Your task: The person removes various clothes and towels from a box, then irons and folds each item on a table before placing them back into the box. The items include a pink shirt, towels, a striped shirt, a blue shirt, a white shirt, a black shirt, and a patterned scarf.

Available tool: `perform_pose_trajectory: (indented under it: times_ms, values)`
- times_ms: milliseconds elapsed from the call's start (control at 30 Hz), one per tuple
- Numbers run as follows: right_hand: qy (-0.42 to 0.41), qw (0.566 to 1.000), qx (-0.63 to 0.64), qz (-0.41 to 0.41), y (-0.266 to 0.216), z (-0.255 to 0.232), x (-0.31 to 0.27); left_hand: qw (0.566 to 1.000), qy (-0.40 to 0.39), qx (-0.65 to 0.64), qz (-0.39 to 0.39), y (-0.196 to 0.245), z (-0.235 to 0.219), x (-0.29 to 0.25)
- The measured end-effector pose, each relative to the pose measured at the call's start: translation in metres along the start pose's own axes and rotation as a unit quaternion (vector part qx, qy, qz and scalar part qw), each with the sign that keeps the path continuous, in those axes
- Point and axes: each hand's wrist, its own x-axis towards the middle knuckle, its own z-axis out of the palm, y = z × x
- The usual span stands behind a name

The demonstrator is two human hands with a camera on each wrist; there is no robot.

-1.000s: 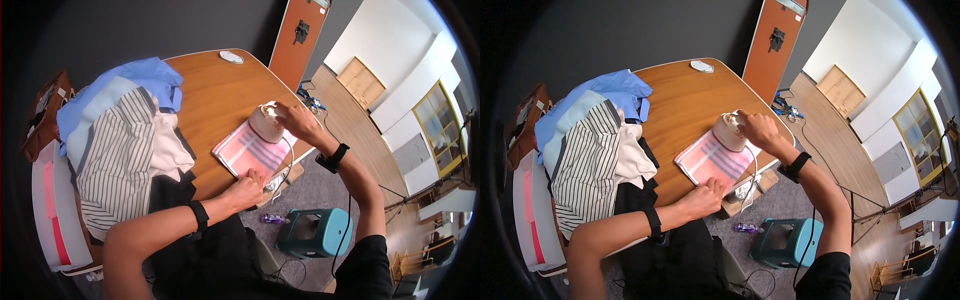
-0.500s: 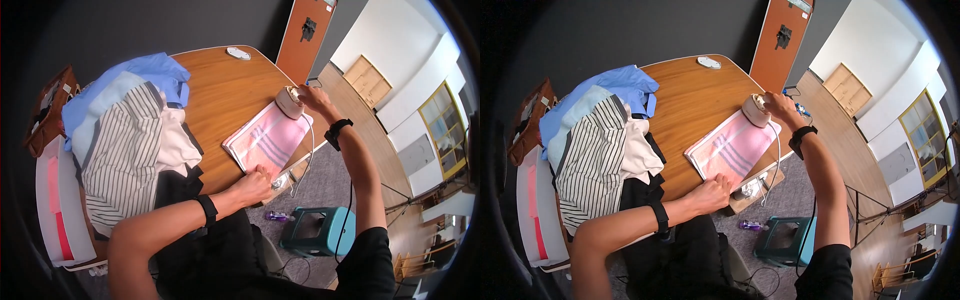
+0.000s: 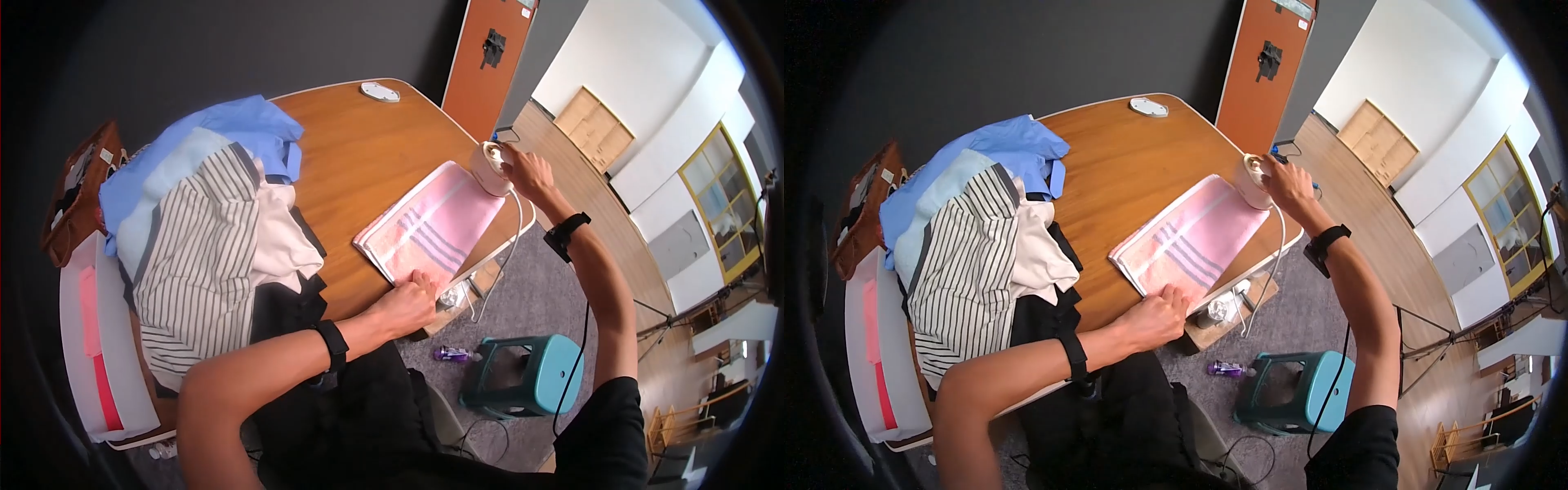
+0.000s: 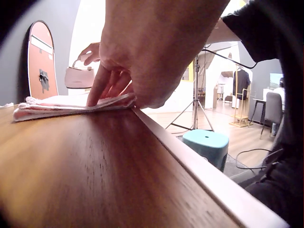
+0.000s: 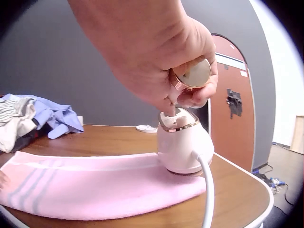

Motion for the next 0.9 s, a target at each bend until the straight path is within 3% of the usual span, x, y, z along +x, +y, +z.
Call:
perform_pose_trajectory:
  times_ms: [67,167,333,433,567,667,767,800,900]
  values:
    - [0.012,0.999,0.012,-0.037,-0.016,-0.009,-0.016,0.999,0.017,0.023,-0.023,0.003,0.003,0.0]
    - [-0.044,0.997,0.001,-0.068,-0.029,-0.002,-0.028,0.998,-0.02,0.031,-0.046,0.006,-0.005,0.001]
    - [-0.008,0.999,0.034,-0.013,-0.003,0.02,-0.015,0.998,-0.028,0.025,-0.051,0.009,0.0,0.0]
    - [-0.021,0.999,-0.034,0.004,0.002,0.013,-0.006,0.998,-0.028,0.039,-0.048,0.01,-0.002,0.004]
    - [0.028,0.998,-0.031,-0.046,-0.027,-0.011,-0.023,0.996,-0.044,0.061,-0.052,0.012,0.002,0.014]
    - [0.02,0.996,0.017,-0.087,-0.053,-0.02,-0.034,0.995,-0.056,-0.011,-0.083,0.013,0.007,0.031]
    - [-0.002,0.991,0.046,-0.129,-0.081,-0.022,-0.044,0.973,0.114,-0.178,-0.093,-0.004,0.005,0.023]
    - [-0.028,0.99,0.04,-0.129,-0.088,-0.018,-0.044,0.967,0.074,-0.206,-0.131,-0.01,0.001,0.014]
    - [-0.049,0.991,0.03,-0.118,-0.096,-0.01,-0.042,0.979,0.021,-0.152,-0.137,-0.043,-0.003,-0.013]
